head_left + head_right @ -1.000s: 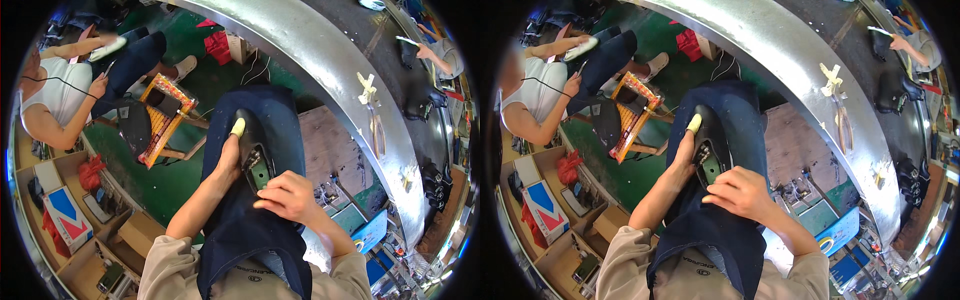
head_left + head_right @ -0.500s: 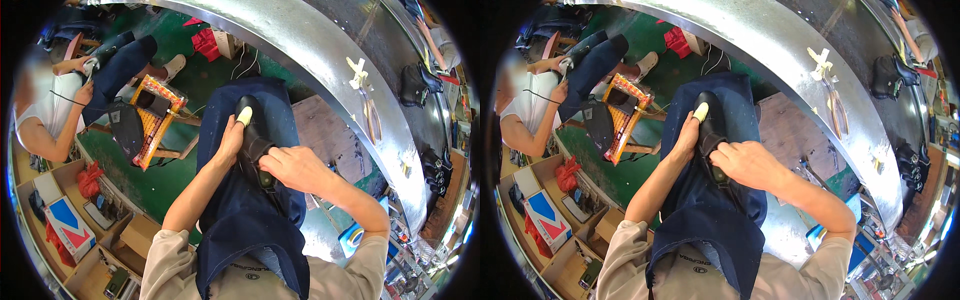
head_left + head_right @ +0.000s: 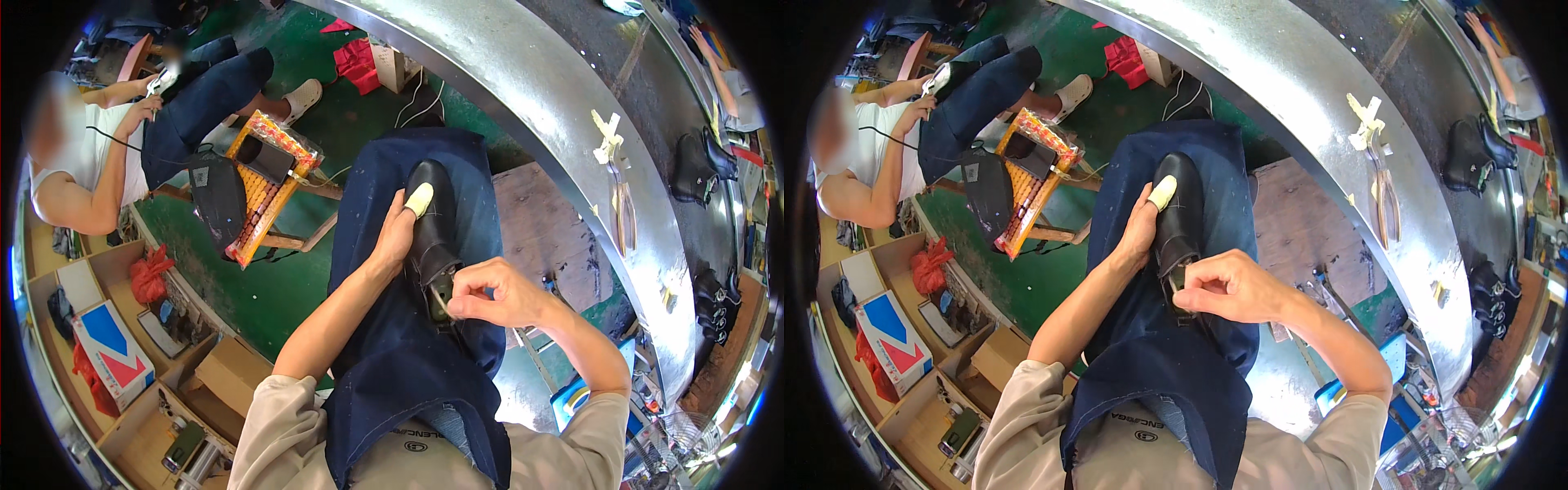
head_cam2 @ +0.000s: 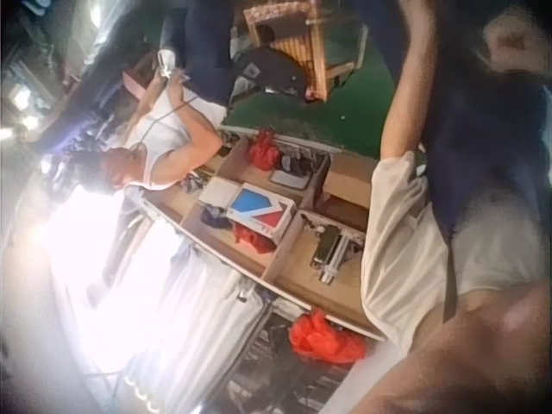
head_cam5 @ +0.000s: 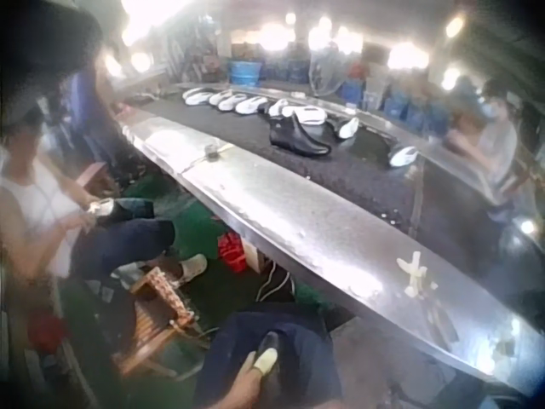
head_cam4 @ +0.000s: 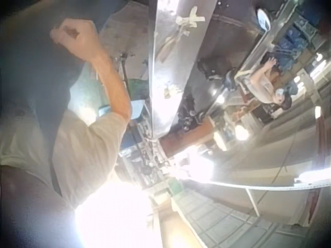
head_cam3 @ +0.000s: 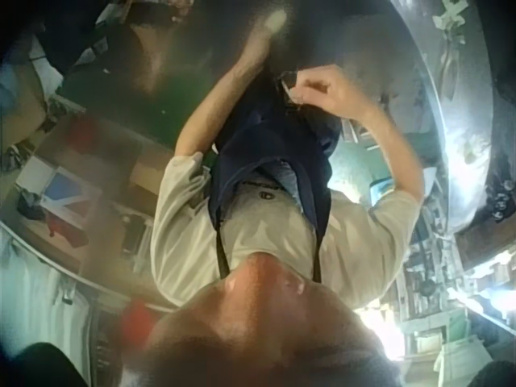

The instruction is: Lasting shoes by pulling and securing the upper material to the sole using pincers.

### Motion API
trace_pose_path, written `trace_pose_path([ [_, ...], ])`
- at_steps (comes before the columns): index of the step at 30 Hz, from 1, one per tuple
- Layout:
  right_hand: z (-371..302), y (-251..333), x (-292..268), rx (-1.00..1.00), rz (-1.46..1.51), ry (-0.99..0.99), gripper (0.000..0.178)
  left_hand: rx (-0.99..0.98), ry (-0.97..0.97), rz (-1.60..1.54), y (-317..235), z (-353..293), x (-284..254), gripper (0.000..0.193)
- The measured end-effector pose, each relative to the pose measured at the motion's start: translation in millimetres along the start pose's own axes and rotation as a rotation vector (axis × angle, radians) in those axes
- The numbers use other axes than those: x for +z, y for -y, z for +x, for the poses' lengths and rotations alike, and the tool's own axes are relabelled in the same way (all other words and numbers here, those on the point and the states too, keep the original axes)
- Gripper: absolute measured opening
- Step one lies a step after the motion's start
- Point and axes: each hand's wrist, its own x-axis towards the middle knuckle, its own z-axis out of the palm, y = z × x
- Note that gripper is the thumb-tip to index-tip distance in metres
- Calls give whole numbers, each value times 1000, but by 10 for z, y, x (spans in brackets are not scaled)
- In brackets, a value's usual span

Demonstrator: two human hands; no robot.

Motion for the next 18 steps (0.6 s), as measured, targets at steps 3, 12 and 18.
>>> trace_pose_path([
  [3,-75,-33,86,-238,-195,-55,24,-52,-56,-93,95,94,-49,48],
  [12,-434,195,-1031,8,-1187,-1233,30,34,-104,-360,-379,-1,35,91],
  [18,-817,-551,-1422,229,-1375,-1275,40,492,17,22,-511,238,87,40],
])
